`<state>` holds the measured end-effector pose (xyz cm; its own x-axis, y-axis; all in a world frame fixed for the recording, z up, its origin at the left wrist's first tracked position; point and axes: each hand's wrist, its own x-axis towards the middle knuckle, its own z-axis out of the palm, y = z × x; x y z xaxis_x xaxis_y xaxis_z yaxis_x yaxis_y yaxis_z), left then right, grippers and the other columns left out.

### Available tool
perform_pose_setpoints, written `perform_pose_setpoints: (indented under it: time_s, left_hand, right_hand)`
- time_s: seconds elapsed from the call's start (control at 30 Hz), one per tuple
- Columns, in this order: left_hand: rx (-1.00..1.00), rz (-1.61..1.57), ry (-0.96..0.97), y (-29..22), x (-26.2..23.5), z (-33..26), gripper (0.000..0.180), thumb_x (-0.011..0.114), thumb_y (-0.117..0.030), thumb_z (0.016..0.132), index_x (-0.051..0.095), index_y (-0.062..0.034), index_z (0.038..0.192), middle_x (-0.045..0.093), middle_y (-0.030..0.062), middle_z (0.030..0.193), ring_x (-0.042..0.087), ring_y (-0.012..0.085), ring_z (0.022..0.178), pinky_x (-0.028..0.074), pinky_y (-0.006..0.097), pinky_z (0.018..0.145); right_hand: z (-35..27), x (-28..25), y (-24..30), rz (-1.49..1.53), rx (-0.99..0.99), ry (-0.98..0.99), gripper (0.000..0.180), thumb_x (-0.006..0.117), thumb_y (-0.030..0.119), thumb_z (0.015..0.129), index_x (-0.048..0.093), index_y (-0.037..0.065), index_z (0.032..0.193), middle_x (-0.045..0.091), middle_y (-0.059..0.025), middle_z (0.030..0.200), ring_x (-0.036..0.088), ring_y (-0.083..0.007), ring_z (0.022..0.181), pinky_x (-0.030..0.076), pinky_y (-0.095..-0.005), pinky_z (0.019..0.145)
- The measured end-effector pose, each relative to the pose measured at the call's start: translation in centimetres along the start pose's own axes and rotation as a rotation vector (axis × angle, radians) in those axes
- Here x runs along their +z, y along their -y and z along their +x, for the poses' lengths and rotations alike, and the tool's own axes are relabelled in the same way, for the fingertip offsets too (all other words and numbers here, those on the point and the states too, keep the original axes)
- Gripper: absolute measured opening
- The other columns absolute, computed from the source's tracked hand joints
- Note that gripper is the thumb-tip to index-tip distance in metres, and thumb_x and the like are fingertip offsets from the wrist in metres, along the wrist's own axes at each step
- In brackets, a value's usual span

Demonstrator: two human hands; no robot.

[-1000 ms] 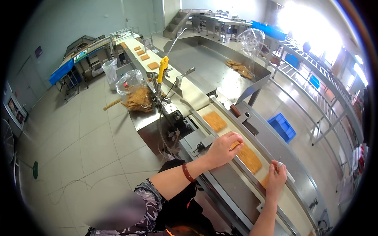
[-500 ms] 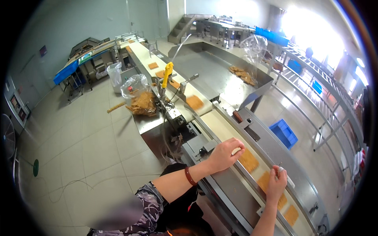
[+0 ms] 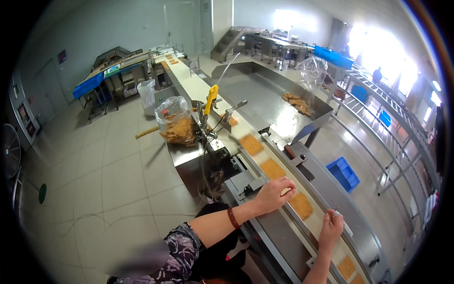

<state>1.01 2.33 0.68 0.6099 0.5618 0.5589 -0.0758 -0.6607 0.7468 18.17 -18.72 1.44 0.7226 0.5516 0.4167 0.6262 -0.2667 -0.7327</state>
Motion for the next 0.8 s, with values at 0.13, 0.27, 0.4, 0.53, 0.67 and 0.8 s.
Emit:
perform_pose_setpoints:
  time_s: [0.13,0.27,0.4,0.53,0.67,0.8]
  left_hand:
    - [0.021,-0.006,-0.008,-0.04,0.06,-0.07,0.011,0.068,-0.013,0.098,0.067,-0.0050,0.106,0.071,0.0087,0.101,0.069,0.0238,0.088,0.056,0.034,0.072]
    - [-0.023,-0.027,-0.001,-0.21,-0.08,-0.11,0.010,0.068,-0.013,0.098,0.067,-0.0050,0.105,0.070,0.0082,0.101,0.069,0.0229,0.087,0.055,0.033,0.069]
    - [-0.007,-0.020,-0.005,0.05,0.05,-0.05,0.011,0.068,-0.014,0.099,0.067,-0.0051,0.105,0.070,0.0080,0.101,0.068,0.0222,0.085,0.055,0.032,0.067]
    - [-0.011,-0.012,0.001,-0.06,0.00,-0.06,0.010,0.068,-0.014,0.099,0.068,-0.0053,0.106,0.070,0.0078,0.100,0.068,0.0219,0.084,0.055,0.031,0.067]
    - [-0.016,-0.007,-0.006,-0.18,0.01,-0.04,0.010,0.068,-0.013,0.099,0.069,-0.0052,0.105,0.069,0.0082,0.099,0.067,0.0212,0.082,0.054,0.032,0.066]
    - [-0.034,-0.016,0.002,-0.34,-0.05,-0.04,0.010,0.068,-0.014,0.100,0.069,-0.0049,0.105,0.070,0.0085,0.098,0.066,0.0203,0.078,0.054,0.031,0.064]
  right_hand:
    - [0.03,-0.05,-0.39,-0.013,-0.011,0.012,0.010,0.065,0.005,0.098,0.068,-0.001,0.105,0.064,-0.0113,0.104,0.063,-0.0250,0.100,0.056,-0.0362,0.085]
    - [-0.10,-0.07,0.35,0.053,-0.003,0.008,0.009,0.065,0.005,0.098,0.068,0.000,0.105,0.064,-0.0112,0.105,0.063,-0.0245,0.100,0.056,-0.0358,0.084]
    - [-0.01,-0.03,-0.18,0.016,-0.043,0.009,0.009,0.064,0.005,0.099,0.068,0.000,0.104,0.064,-0.0111,0.105,0.063,-0.0241,0.100,0.055,-0.0348,0.082]
    - [0.02,-0.09,0.16,0.014,-0.006,0.017,0.009,0.065,0.006,0.098,0.068,0.000,0.105,0.064,-0.0115,0.104,0.063,-0.0251,0.100,0.054,-0.0352,0.083]
    - [0.00,-0.24,-0.05,-0.029,-0.007,0.026,0.010,0.065,0.005,0.097,0.069,0.000,0.105,0.065,-0.0125,0.103,0.063,-0.0266,0.100,0.053,-0.0362,0.086]
    - [0.02,-0.08,-0.43,0.012,-0.019,0.020,0.011,0.065,0.005,0.096,0.069,0.000,0.105,0.065,-0.0125,0.102,0.063,-0.0271,0.100,0.053,-0.0366,0.087]
